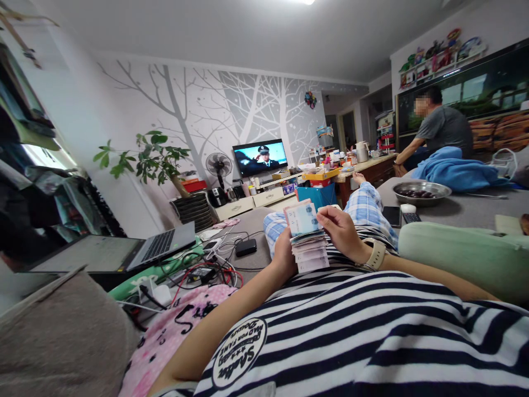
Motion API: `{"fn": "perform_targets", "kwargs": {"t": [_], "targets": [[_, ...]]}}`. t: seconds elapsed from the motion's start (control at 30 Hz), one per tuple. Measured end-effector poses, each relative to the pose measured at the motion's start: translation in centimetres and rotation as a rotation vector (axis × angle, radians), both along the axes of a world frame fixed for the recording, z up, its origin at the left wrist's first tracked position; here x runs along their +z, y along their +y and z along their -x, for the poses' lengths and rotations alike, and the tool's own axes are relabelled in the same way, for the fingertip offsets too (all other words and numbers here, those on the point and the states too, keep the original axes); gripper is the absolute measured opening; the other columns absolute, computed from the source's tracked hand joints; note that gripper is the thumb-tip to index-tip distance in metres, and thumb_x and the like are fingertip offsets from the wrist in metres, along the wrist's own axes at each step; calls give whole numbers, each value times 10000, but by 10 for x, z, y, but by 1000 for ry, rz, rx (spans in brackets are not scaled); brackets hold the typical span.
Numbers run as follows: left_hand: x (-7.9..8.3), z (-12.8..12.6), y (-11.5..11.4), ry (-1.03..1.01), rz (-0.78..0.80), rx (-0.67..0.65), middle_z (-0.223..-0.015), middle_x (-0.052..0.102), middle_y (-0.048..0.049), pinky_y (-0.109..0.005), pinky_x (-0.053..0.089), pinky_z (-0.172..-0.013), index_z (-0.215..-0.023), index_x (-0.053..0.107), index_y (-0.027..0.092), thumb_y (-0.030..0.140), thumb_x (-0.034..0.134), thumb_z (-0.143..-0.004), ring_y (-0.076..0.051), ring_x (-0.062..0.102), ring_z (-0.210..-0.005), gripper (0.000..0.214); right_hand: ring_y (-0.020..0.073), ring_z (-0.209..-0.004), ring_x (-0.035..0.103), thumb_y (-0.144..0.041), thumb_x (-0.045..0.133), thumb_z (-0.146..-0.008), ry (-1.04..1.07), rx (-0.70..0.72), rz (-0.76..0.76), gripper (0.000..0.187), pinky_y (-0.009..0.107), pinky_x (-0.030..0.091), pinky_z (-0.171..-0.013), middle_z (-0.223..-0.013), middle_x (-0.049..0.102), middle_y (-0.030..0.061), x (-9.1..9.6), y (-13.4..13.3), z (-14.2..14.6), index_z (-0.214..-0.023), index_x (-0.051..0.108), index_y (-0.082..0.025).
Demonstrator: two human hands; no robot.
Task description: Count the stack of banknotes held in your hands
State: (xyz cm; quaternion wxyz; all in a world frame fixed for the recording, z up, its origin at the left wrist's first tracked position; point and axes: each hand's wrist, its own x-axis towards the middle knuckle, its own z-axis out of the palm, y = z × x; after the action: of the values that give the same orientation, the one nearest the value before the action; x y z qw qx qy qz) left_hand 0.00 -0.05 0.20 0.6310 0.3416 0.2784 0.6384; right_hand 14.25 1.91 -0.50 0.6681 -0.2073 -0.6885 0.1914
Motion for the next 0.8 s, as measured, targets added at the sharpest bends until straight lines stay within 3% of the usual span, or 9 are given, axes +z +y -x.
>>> {"fn": "perform_targets", "kwargs": {"t": [0.1, 0.3, 0.47, 0.57, 0.8], "targets": [[1, -1, 0, 13, 31, 9, -768, 723, -31, -360, 542, -760, -966, 672, 162, 281, 688, -719, -233, 685, -745, 275, 129, -606, 466, -382, 545, -884, 11, 9, -2, 248, 259, 376, -570, -644, 540, -11, 0, -1, 0, -731, 586, -192], [7, -4, 2, 28, 72, 109, -632, 672, -29, -245, 487, -586, -816, 664, 124, 230, 565, -819, -133, 586, -500, 145, 121, -554, 507, -406, 494, -919, -52, 212, 10, 337, 261, 401, -572, -579, 565, -11, 1, -9, -1, -674, 571, -188], [2, 1, 3, 112, 22, 142, -559, 608, 0, -260, 462, -581, -722, 635, 136, 254, 635, -764, -124, 531, -458, 125, 114, -533, 453, -421, 641, -815, -19, 80, 56, 290, 254, 358, -521, -574, 518, -28, 0, -3, -1, -665, 553, -188], [-4, 6, 5, 132, -45, 91, -561, 583, 9, -267, 450, -586, -657, 594, 140, 292, 702, -695, -117, 514, -455, 190, 111, -546, 404, -430, 713, -738, -14, 16, 91, 335, 255, 326, -510, -579, 473, -37, -2, 4, 0, -622, 509, -192], [-4, 7, 3, 175, -112, 34, -594, 594, -1, -254, 418, -561, -658, 594, 134, 275, 722, -638, -120, 530, -507, 191, 121, -567, 384, -467, 583, -816, -14, -87, 168, 370, 265, 319, -534, -565, 424, -35, -3, 13, -1, -595, 455, -198]]}}
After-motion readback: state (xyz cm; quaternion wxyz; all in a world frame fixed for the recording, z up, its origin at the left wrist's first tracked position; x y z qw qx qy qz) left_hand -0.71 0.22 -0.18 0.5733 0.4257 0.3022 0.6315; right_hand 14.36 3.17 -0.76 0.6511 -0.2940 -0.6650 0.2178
